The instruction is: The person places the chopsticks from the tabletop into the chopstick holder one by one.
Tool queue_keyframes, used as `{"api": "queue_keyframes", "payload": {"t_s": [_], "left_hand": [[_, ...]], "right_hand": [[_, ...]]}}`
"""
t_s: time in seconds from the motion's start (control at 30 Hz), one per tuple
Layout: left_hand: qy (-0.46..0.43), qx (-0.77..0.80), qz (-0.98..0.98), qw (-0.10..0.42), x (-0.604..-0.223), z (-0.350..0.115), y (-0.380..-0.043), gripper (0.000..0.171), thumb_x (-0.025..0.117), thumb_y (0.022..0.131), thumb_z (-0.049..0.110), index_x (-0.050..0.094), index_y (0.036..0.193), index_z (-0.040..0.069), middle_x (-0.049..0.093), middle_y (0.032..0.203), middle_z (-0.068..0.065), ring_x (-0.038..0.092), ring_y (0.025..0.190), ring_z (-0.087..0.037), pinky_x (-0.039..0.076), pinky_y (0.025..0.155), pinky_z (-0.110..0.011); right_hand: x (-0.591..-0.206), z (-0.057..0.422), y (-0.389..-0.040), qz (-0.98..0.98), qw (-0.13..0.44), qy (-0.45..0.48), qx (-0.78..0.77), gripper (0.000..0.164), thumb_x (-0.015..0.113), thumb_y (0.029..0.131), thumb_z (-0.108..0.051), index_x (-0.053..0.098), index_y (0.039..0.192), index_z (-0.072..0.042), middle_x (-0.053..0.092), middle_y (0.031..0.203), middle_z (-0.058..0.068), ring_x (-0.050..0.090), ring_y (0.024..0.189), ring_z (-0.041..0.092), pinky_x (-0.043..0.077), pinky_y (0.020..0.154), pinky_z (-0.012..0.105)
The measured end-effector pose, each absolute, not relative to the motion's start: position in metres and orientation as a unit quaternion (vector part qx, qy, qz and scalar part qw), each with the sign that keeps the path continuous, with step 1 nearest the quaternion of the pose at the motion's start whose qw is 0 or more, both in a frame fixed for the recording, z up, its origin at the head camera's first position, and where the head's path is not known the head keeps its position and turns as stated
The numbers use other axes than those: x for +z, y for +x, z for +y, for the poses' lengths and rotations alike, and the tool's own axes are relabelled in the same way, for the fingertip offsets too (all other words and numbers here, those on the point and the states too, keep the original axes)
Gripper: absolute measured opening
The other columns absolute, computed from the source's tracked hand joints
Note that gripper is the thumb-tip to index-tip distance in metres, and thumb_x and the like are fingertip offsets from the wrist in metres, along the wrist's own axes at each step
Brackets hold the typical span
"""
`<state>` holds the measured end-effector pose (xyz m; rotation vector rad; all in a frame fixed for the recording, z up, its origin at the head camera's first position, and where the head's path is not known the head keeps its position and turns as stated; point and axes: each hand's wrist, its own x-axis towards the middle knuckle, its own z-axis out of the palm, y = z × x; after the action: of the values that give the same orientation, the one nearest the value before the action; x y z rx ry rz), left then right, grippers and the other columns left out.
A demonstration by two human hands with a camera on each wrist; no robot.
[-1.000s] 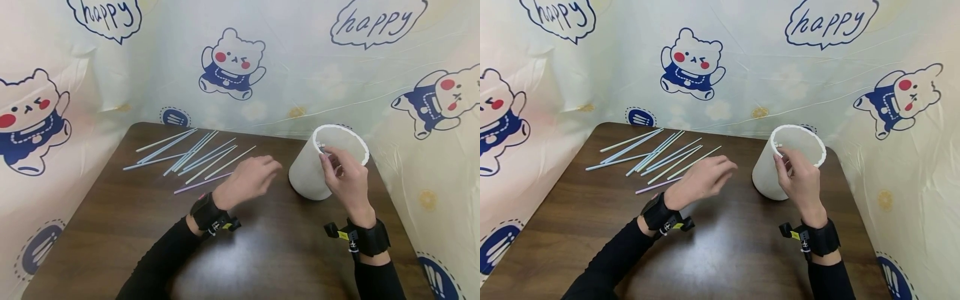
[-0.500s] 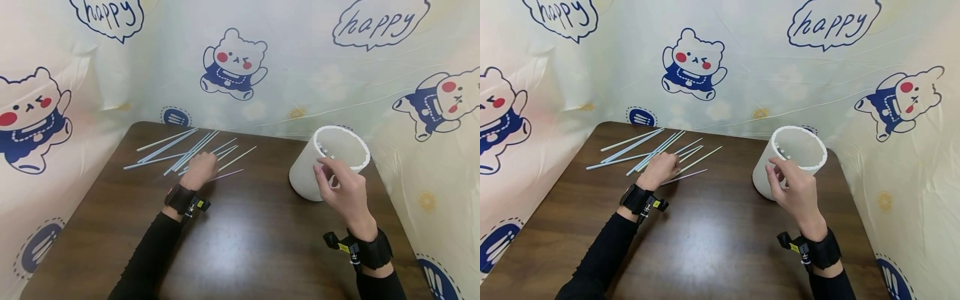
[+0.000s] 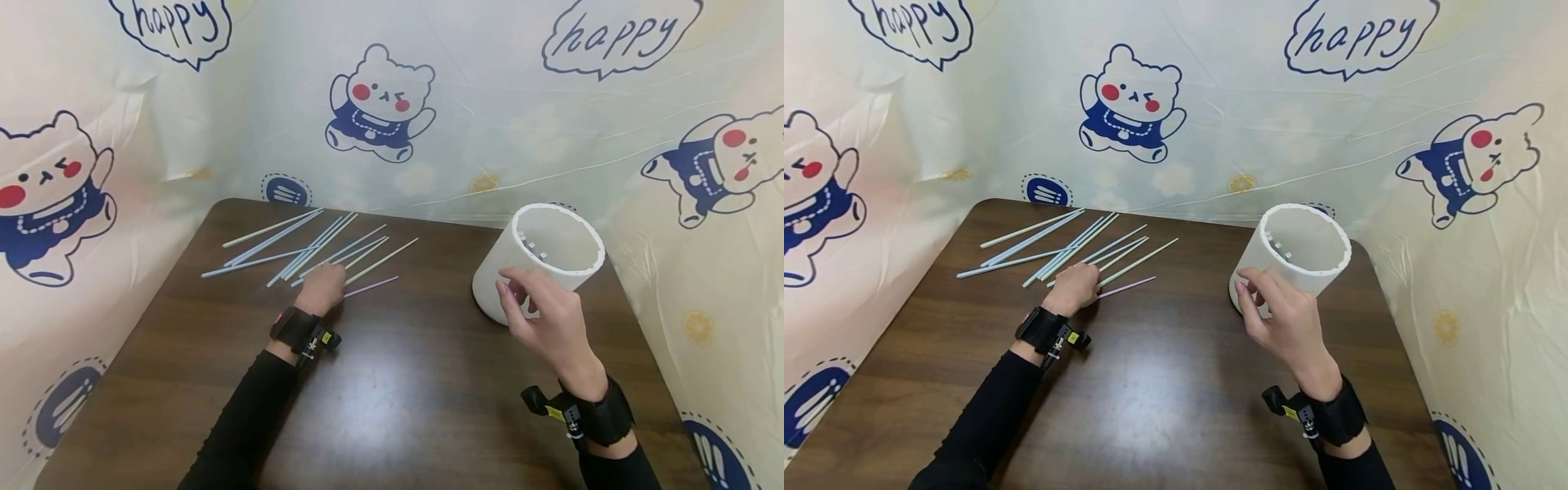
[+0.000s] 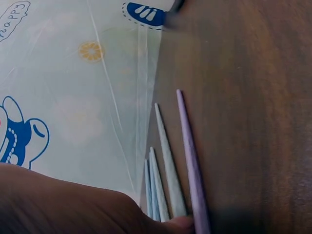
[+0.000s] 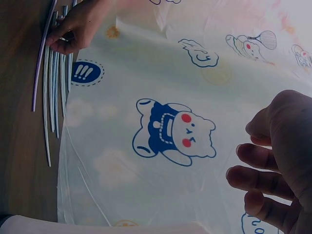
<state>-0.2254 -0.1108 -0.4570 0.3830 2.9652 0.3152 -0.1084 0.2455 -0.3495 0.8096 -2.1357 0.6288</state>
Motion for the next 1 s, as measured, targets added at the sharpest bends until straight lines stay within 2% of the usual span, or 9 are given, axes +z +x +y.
{"api": "queue_keyframes", "payload": {"t_s": [0.13,0.2,0.27,0.33,0.47,0.57,0.7,1.0], "left_hand": [[0.116,0.099,0.985,0.087,-0.451,-0.111,-0.221,0.018,0.072,0.094,0.005,0.068,0.108,-0.006,0.075,0.1,-0.023,0.074,0.089,-0.039,0.064,0.075,-0.052],[0.111,0.108,0.985,0.077,-0.446,-0.111,-0.219,0.03,0.071,0.094,0.004,0.064,0.121,-0.008,0.075,0.106,-0.027,0.074,0.095,-0.044,0.064,0.078,-0.057],[0.112,0.122,0.985,0.056,-0.44,-0.11,-0.219,0.036,0.071,0.093,0.003,0.06,0.125,-0.009,0.074,0.104,-0.027,0.074,0.092,-0.045,0.064,0.076,-0.056],[0.126,0.144,0.981,0.021,-0.434,-0.109,-0.219,0.031,0.069,0.095,0.003,0.059,0.123,-0.007,0.073,0.097,-0.024,0.074,0.085,-0.042,0.063,0.07,-0.053],[0.163,0.205,0.963,-0.056,-0.424,-0.104,-0.22,0.008,0.062,0.104,0.008,0.059,0.107,0.001,0.065,0.083,-0.012,0.065,0.072,-0.028,0.055,0.062,-0.041],[0.192,0.255,0.94,-0.119,-0.417,-0.098,-0.218,0.007,0.059,0.108,0.01,0.061,0.105,0.004,0.064,0.087,-0.009,0.062,0.076,-0.025,0.054,0.069,-0.039],[0.235,0.297,0.903,-0.204,-0.406,-0.092,-0.214,0.007,0.061,0.107,0.006,0.066,0.109,0.002,0.069,0.095,-0.013,0.065,0.08,-0.027,0.057,0.075,-0.042],[0.331,0.287,0.832,-0.34,-0.369,-0.08,-0.194,0.008,0.067,0.1,-0.004,0.07,0.107,-0.001,0.073,0.095,-0.014,0.071,0.084,-0.028,0.061,0.075,-0.037]], "right_hand": [[-0.351,0.246,-0.108,-0.837,0.374,0.316,0.246,0.042,0.059,0.109,-0.036,0.074,0.108,0.004,0.065,0.077,0.008,0.056,0.067,0.017,0.047,0.058,0.02],[-0.351,0.247,-0.108,-0.837,0.375,0.316,0.244,0.042,0.059,0.109,-0.035,0.074,0.108,0.004,0.065,0.077,0.008,0.056,0.067,0.017,0.047,0.058,0.02],[-0.351,0.247,-0.108,-0.836,0.376,0.317,0.243,0.041,0.059,0.109,-0.034,0.074,0.108,0.004,0.065,0.077,0.008,0.056,0.066,0.017,0.047,0.058,0.02],[-0.351,0.248,-0.108,-0.837,0.376,0.315,0.243,0.042,0.058,0.109,-0.034,0.074,0.108,0.004,0.065,0.077,0.008,0.056,0.066,0.017,0.047,0.058,0.02],[-0.351,0.248,-0.108,-0.839,0.375,0.311,0.243,0.044,0.057,0.11,-0.037,0.073,0.109,0.004,0.066,0.077,0.009,0.056,0.067,0.017,0.047,0.059,0.019],[-0.351,0.249,-0.108,-0.84,0.374,0.31,0.244,0.045,0.056,0.11,-0.038,0.073,0.11,0.004,0.066,0.078,0.009,0.056,0.067,0.017,0.048,0.058,0.019],[-0.35,0.249,-0.108,-0.84,0.372,0.311,0.243,0.045,0.057,0.11,-0.038,0.073,0.11,0.004,0.067,0.078,0.009,0.058,0.067,0.018,0.049,0.057,0.022],[-0.35,0.25,-0.11,-0.84,0.37,0.311,0.249,0.044,0.057,0.109,-0.037,0.072,0.112,0.004,0.067,0.079,0.009,0.058,0.067,0.019,0.05,0.058,0.022]]}}
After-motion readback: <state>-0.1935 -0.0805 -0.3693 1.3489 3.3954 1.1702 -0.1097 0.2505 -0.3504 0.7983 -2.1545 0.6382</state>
